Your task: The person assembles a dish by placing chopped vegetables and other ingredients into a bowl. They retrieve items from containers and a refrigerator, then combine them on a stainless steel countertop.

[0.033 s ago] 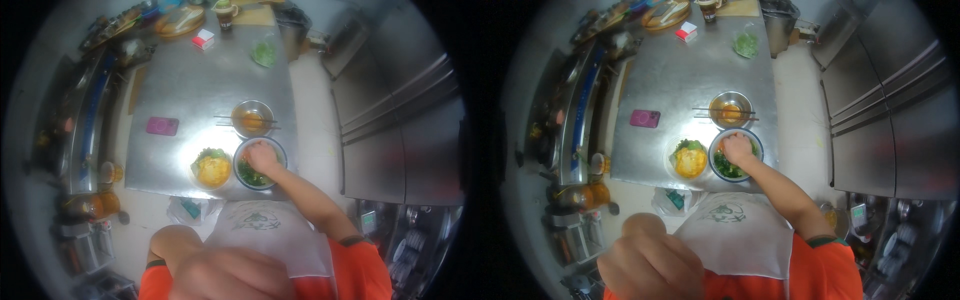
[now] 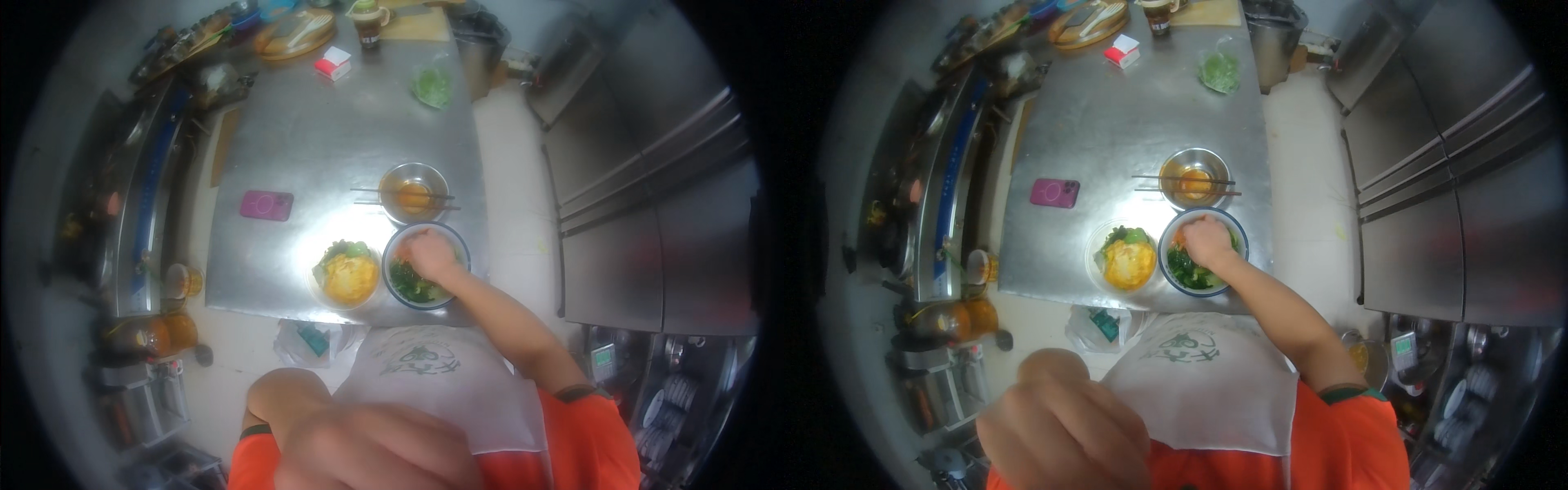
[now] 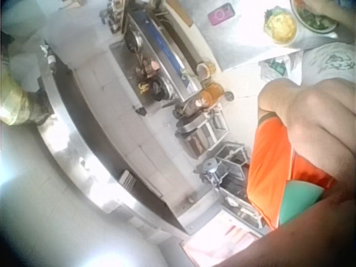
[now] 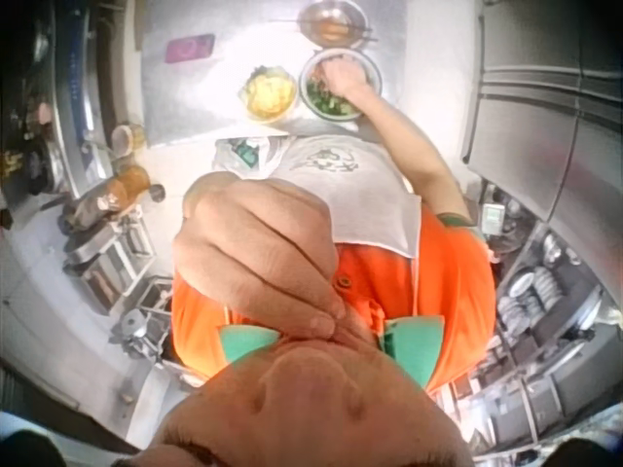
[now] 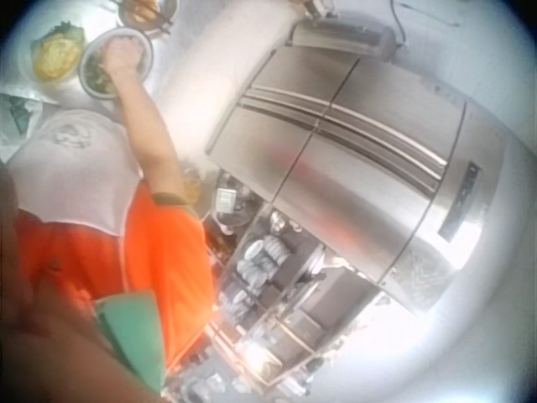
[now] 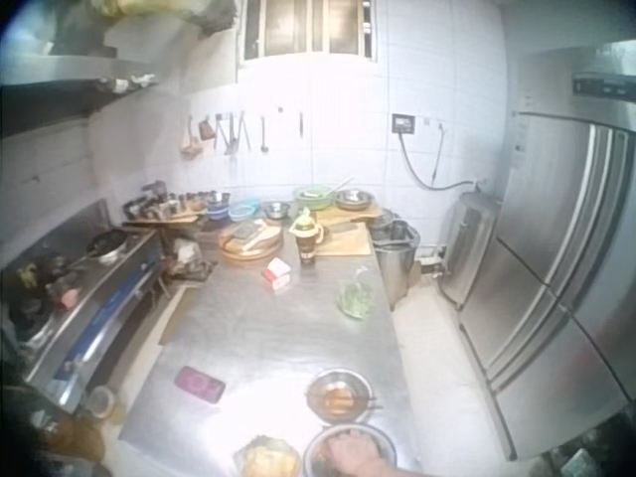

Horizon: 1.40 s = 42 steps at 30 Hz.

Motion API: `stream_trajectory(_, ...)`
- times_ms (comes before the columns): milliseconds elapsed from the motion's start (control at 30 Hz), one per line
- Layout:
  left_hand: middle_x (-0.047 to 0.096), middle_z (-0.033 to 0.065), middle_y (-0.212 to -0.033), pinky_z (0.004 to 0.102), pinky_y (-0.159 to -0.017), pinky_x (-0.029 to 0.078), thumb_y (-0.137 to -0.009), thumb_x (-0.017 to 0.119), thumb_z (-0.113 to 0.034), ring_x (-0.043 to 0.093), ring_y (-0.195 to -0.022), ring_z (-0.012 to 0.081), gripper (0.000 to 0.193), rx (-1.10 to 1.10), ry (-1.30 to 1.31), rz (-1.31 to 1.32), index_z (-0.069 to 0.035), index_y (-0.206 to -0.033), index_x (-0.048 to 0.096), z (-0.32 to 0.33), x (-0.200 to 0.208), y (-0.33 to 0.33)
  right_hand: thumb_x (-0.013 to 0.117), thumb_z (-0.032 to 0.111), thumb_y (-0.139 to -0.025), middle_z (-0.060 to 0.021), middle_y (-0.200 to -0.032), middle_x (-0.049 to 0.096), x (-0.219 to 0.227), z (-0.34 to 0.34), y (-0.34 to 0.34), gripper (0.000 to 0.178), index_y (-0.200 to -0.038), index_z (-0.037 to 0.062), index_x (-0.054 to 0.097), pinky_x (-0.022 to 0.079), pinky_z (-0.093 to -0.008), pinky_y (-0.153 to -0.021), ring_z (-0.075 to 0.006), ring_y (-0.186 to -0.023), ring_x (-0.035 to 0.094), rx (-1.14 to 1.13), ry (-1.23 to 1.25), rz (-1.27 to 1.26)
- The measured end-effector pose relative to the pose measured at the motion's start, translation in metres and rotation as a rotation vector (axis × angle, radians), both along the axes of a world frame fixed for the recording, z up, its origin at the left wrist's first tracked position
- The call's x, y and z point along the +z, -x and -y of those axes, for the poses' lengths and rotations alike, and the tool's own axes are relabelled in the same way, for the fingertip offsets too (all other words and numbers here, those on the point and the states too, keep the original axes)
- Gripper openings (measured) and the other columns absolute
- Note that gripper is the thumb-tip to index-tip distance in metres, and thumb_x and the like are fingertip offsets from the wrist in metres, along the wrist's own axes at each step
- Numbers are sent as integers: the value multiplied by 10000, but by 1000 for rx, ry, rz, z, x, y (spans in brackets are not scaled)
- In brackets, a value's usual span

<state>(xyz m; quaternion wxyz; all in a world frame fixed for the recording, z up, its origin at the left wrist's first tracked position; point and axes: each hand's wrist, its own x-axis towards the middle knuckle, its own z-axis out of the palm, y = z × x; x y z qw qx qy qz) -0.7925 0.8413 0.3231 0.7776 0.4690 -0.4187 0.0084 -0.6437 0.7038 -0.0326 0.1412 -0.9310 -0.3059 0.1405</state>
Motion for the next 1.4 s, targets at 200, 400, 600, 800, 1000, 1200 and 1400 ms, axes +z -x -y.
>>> stream_trajectory(200,690,167,-900,333,-719,522,-830,656,-24,661,-780,274,118,199,-307,-76,47,-923,667,-30,-60,-16,634,130,-780,-148,-915,686,38,23,3,223,-976,35,684,516,-392,-776,-305,-832,650,-194,-369,-286)
stream_trajectory(400,688,158,-966,364,-757,505,-843,642,-91,648,-846,297,256,846,-1003,-592,19,-1075,651,-70,-182,-14,660,97,-816,-38,-797,650,61,45,9,138,-916,3,677,480,-266,-636,-115,-706,606,-454,-780,-799)
stream_trajectory(600,665,187,-937,416,-803,491,-816,644,-92,601,-894,355,280,1060,-1452,-489,21,-1072,643,-102,-265,7,619,60,-860,-24,-766,640,78,53,19,101,-934,0,653,450,-209,-599,-74,-665,575,-586,-842,-977)
stream_trajectory(800,642,165,-999,447,-838,424,-810,642,-121,572,-992,329,328,1094,-1486,-371,-6,-1115,604,-105,-279,5,595,31,-872,-24,-753,631,68,57,19,102,-959,0,640,456,-207,-581,-75,-644,570,-492,-751,-858)
stream_trajectory(1000,619,149,-1067,473,-879,337,-824,630,-172,543,-1083,305,344,855,-1526,-453,-33,-1135,581,-96,-287,15,588,33,-887,-26,-763,627,94,25,19,124,-999,-4,625,452,-198,-575,-68,-642,564,-488,-768,-990)
stream_trajectory(1200,620,154,-1086,447,-909,366,-822,623,-147,540,-1043,333,378,1287,-1374,-424,-14,-1172,573,-109,-287,41,568,80,-915,-42,-820,658,94,-71,34,206,-1096,5,631,481,-234,-616,-101,-682,598,-184,-753,-1073)
stream_trajectory(1400,612,159,-1098,428,-904,440,-801,620,-74,527,-1035,356,373,1327,-1232,-471,5,-1164,583,-128,-294,48,536,165,-878,-169,-725,660,20,-125,36,230,-899,-9,685,500,-351,-611,-244,-651,652,-8,-464,-579)
